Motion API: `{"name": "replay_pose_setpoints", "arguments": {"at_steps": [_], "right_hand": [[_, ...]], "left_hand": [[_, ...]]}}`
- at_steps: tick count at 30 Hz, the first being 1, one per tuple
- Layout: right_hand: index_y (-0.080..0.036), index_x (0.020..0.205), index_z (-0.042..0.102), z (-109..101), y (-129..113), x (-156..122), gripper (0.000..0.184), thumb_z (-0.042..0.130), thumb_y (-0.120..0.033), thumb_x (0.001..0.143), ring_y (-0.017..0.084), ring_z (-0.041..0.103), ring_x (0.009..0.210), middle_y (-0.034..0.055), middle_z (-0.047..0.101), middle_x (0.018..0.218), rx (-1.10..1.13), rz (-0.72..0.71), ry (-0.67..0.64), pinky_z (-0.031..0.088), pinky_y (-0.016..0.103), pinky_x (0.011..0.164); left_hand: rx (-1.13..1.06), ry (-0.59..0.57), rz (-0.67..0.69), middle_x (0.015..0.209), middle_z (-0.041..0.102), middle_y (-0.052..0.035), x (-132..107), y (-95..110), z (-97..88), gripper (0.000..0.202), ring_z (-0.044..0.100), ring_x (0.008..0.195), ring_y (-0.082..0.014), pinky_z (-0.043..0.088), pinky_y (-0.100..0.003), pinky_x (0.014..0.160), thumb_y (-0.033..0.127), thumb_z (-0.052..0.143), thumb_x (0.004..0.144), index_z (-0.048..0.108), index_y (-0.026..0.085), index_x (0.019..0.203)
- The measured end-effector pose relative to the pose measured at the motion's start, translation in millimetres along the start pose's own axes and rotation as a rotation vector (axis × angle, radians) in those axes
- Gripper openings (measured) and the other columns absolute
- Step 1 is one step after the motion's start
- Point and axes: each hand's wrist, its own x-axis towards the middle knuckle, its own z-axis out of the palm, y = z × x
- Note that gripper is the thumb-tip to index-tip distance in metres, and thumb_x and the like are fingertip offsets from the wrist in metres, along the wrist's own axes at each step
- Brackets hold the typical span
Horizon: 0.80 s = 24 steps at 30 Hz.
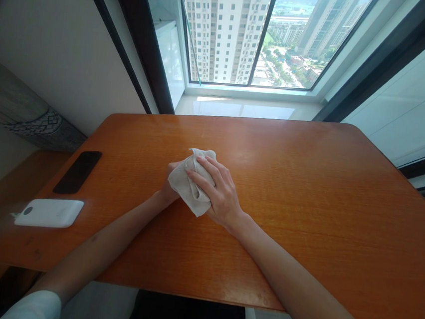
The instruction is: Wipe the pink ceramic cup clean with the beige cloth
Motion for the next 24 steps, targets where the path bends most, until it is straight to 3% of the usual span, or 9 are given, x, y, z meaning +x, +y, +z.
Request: {"name": "replay_pose_setpoints", "arguments": {"at_steps": [5,7,10,13,15,18,21,24], "right_hand": [[-0.037,0.164,0.058,-0.3,2.6,-1.8,0.062,0.072,-0.028,0.104,0.039,0.060,0.154,0.0120,0.056,0.171,0.020,0.030,0.001,0.057,0.065,0.122],[-0.037,0.164,0.058,-0.7,3.2,-2.6,0.062,0.073,-0.031,0.104,0.039,0.060,0.153,0.0124,0.057,0.170,0.040,0.033,-0.003,0.057,0.065,0.122],[-0.038,0.165,0.056,-2.0,3.4,-3.8,0.061,0.070,-0.032,0.106,0.038,0.060,0.153,0.0116,0.057,0.170,0.062,0.038,-0.008,0.057,0.065,0.122],[-0.038,0.165,0.056,-2.7,3.5,-4.9,0.061,0.070,-0.032,0.106,0.038,0.060,0.153,0.0115,0.057,0.169,0.068,0.033,-0.005,0.056,0.065,0.123],[-0.036,0.164,0.058,-2.2,3.7,-5.3,0.060,0.071,-0.031,0.105,0.039,0.060,0.153,0.0122,0.057,0.169,0.066,0.034,-0.006,0.056,0.065,0.123],[-0.037,0.164,0.059,-0.3,3.9,-4.5,0.062,0.072,-0.027,0.104,0.038,0.060,0.154,0.0114,0.057,0.171,0.047,0.043,-0.006,0.056,0.063,0.123],[-0.038,0.164,0.057,0.8,3.7,-2.8,0.062,0.069,-0.024,0.105,0.038,0.060,0.154,0.0117,0.056,0.171,0.028,0.018,-0.011,0.057,0.064,0.122],[-0.035,0.165,0.057,0.5,3.5,-1.8,0.059,0.067,-0.026,0.107,0.039,0.058,0.155,0.0137,0.055,0.172,0.018,-0.008,-0.016,0.056,0.065,0.122]], "left_hand": [[0.001,-0.056,-0.058,0.073,0.071,-0.0014,4.9,9.5,0.2,0.032,0.060,0.064,-0.0180,0.053,-0.035,0.058,0.038,0.071,0.099,0.059,0.023,0.073],[0.020,-0.041,-0.045,0.076,0.073,-0.0022,3.5,8.0,1.7,0.028,0.063,0.066,-0.0196,0.055,-0.036,0.060,0.037,0.070,0.100,0.063,0.023,0.077],[0.061,0.036,0.058,0.100,0.081,-0.0073,-0.5,5.1,2.9,0.017,0.075,0.085,-0.0251,0.065,-0.041,0.078,0.040,0.071,0.102,0.072,0.023,0.102],[0.116,0.083,0.142,0.114,0.081,-0.0093,-4.9,3.4,2.3,0.022,0.078,0.100,-0.0270,0.067,-0.045,0.095,0.043,0.071,0.104,0.074,0.025,0.116],[0.141,0.086,0.150,0.108,0.082,-0.0076,-6.7,2.2,1.9,0.019,0.078,0.097,-0.0257,0.067,-0.044,0.092,0.042,0.070,0.105,0.074,0.025,0.110],[0.152,0.084,0.126,0.090,0.078,-0.0038,-5.8,-0.2,1.8,0.018,0.072,0.077,-0.0223,0.064,-0.039,0.074,0.036,0.067,0.105,0.070,0.024,0.093],[0.163,0.044,0.082,0.071,0.070,-0.0009,-0.7,-0.9,1.4,0.032,0.061,0.063,-0.0190,0.056,-0.036,0.062,0.031,0.070,0.100,0.058,0.024,0.071],[0.136,0.003,0.034,0.063,0.063,-0.0001,5.0,0.6,0.5,0.043,0.054,0.059,-0.0172,0.050,-0.035,0.059,0.031,0.071,0.097,0.046,0.025,0.062]]}}
